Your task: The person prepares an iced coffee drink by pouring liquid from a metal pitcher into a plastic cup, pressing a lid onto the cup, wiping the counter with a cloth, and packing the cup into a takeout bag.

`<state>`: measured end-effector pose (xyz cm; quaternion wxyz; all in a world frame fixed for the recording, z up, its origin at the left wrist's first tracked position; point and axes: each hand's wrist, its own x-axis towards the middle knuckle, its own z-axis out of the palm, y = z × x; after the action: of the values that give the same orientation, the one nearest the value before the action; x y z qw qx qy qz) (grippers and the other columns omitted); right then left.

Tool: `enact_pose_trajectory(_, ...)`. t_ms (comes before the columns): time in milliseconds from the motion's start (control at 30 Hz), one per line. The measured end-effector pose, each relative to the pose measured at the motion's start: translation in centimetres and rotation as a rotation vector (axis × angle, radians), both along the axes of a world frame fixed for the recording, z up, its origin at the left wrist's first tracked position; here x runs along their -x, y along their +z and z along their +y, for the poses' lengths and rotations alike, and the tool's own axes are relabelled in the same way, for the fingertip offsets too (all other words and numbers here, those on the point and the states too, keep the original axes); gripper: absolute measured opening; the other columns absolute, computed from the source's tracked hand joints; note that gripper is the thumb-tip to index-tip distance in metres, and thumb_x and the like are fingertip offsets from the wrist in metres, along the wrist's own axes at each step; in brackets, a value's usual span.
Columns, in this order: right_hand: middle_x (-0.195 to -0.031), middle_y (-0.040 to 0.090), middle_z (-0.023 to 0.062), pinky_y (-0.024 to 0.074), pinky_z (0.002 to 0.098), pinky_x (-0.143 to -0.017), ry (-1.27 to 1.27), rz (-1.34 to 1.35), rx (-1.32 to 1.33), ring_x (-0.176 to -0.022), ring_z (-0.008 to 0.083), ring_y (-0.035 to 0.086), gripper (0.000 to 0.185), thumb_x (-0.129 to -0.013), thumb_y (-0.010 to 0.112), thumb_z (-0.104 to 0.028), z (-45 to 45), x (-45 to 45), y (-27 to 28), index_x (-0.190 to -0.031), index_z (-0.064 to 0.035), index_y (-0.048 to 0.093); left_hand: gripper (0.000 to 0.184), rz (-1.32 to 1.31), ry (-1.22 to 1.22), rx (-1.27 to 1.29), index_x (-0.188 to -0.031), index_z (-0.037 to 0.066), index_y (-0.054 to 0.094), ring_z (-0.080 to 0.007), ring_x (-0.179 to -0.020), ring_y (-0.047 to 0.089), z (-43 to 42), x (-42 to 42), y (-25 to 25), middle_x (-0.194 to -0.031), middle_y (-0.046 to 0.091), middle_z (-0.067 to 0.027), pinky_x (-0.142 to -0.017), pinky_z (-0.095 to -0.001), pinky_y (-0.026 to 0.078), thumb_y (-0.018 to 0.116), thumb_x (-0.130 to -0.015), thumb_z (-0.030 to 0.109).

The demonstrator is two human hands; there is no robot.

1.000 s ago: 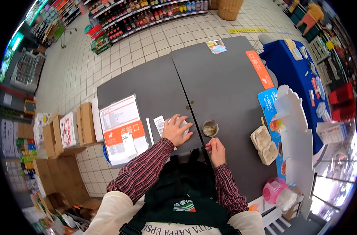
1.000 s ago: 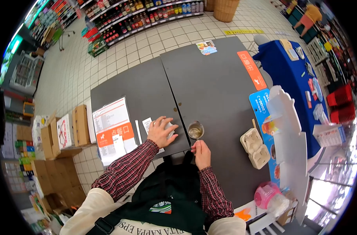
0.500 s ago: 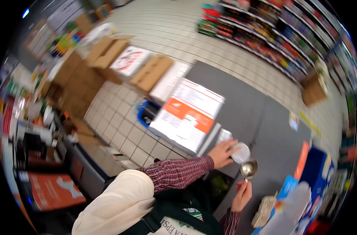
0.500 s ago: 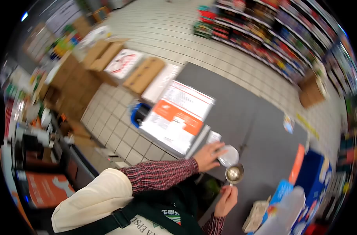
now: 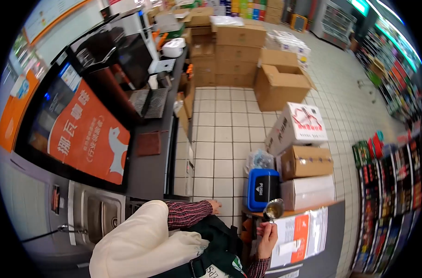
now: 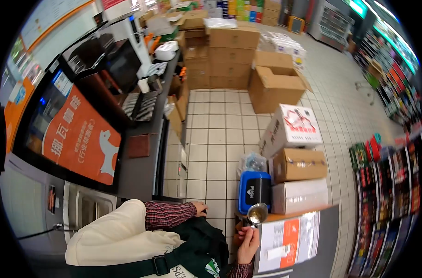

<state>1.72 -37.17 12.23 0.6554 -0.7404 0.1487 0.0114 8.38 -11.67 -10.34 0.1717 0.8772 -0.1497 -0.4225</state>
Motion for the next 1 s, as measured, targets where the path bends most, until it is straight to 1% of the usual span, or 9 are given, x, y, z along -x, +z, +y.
enact_pose_trajectory(133,-0.084,0.062,0.0033,0.0445,0.0204,-0.061,0.284,0.083,-0.172,-0.068,0.0064,0.056,0.023,-0.103,0.044,-0.020,7.1,-7.6,1.4,-0.093,-0.0035,0.057,0.049,-0.063,0.285,0.096,-0.128,0.016,0.053,-0.0336,-0.107,0.058,5.2,-0.9,0.4,-0.114,0.059,-0.0161,-0.090,-0.0445,0.048,0.059,-0.089,0.045)
enact_pose_trajectory(300,-0.095,0.063,0.0026,0.0466,0.0217,-0.064,0.916,0.092,0.028,-0.076,0.0083,0.060,0.021,-0.102,0.046,-0.021,12.6,-14.0,-0.2,-0.098,-0.0043,0.057,0.047,-0.137,0.828,0.231,-0.126,0.015,0.053,-0.0312,-0.105,0.059,5.3,2.5,1.3,-0.109,0.061,-0.0139,-0.090,-0.0418,0.048,0.060,-0.089,0.042)
enact_pose_trajectory(400,-0.090,0.065,0.0032,0.0472,0.0233,-0.063,1.304,0.079,0.088,-0.075,0.0095,0.061,0.024,-0.102,0.045,-0.021,16.6,-16.7,-2.2,-0.097,-0.0021,0.059,0.046,-0.089,1.113,0.311,-0.126,0.012,0.054,-0.0336,-0.114,0.055,5.1,6.0,1.1,-0.119,0.060,-0.0157,-0.096,-0.0424,0.045,0.059,-0.089,0.040)
enact_pose_trajectory(467,-0.087,0.066,0.0037,0.0478,0.0244,-0.062,1.530,0.099,0.142,-0.074,0.0104,0.063,0.026,-0.101,0.045,-0.021,20.4,-17.2,-2.2,-0.095,-0.0014,0.061,0.046,-0.183,1.308,0.249,-0.124,0.013,0.054,-0.0322,-0.107,0.058,4.4,9.7,0.6,-0.114,0.061,-0.0145,-0.092,-0.0420,0.047,0.060,-0.089,0.041)
enact_pose_trajectory(600,-0.082,0.066,0.0066,0.0485,0.0264,-0.061,1.929,-0.147,0.108,-0.072,0.0139,0.065,0.024,-0.099,0.049,-0.019,29.3,-15.3,-2.1,-0.091,-0.0024,0.064,0.046,-0.244,1.806,0.162,-0.122,0.012,0.057,-0.0293,-0.099,0.063,2.9,16.6,0.6,-0.104,0.066,-0.0128,-0.088,-0.0409,0.050,0.064,-0.087,0.041)
enact_pose_trajectory(700,-0.077,0.060,0.0108,0.0489,0.0338,-0.062,2.044,-0.621,-0.042,-0.065,0.0218,0.062,0.019,-0.096,0.053,-0.016,36.5,-10.5,-1.5,-0.086,-0.0038,0.064,0.046,-0.343,2.127,0.178,-0.121,0.012,0.059,-0.0265,-0.093,0.065,-0.8,21.3,-1.1,-0.097,0.069,-0.0108,-0.084,-0.0380,0.052,0.068,-0.085,0.040)
enact_pose_trajectory(833,-0.085,0.056,0.0146,0.0485,0.0450,-0.066,1.929,-0.876,0.033,-0.073,0.0372,0.058,0.013,-0.091,0.059,-0.022,43.8,-0.4,-1.5,-0.087,-0.0100,0.062,0.048,-0.279,2.293,0.265,-0.121,0.013,0.060,-0.0261,-0.095,0.066,-5.4,26.5,-4.1,-0.101,0.070,-0.0113,-0.085,-0.0369,0.052,0.069,-0.085,0.043)
enact_pose_trajectory(900,-0.089,0.053,0.0165,0.0503,0.0453,-0.067,1.917,-1.005,0.164,-0.075,0.0363,0.060,0.013,-0.089,0.060,-0.022,47.1,4.5,-2.1,-0.087,-0.0089,0.061,0.048,-0.227,2.254,0.313,-0.122,0.013,0.060,-0.0265,-0.097,0.066,-5.4,30.1,-5.7,-0.104,0.070,-0.0116,-0.086,-0.0372,0.052,0.068,-0.085,0.043)
enact_pose_trajectory(1000,-0.089,0.051,0.0170,0.0519,0.0430,-0.066,1.812,-1.405,0.211,-0.076,0.0327,0.062,0.009,-0.085,0.061,-0.016,52.1,10.4,-5.8,-0.085,-0.0072,0.062,0.049,-0.203,2.467,0.286,-0.123,0.016,0.061,-0.0270,-0.102,0.066,-5.0,33.1,-4.5,-0.109,0.069,-0.0120,-0.089,-0.0374,0.052,0.069,-0.084,0.045)
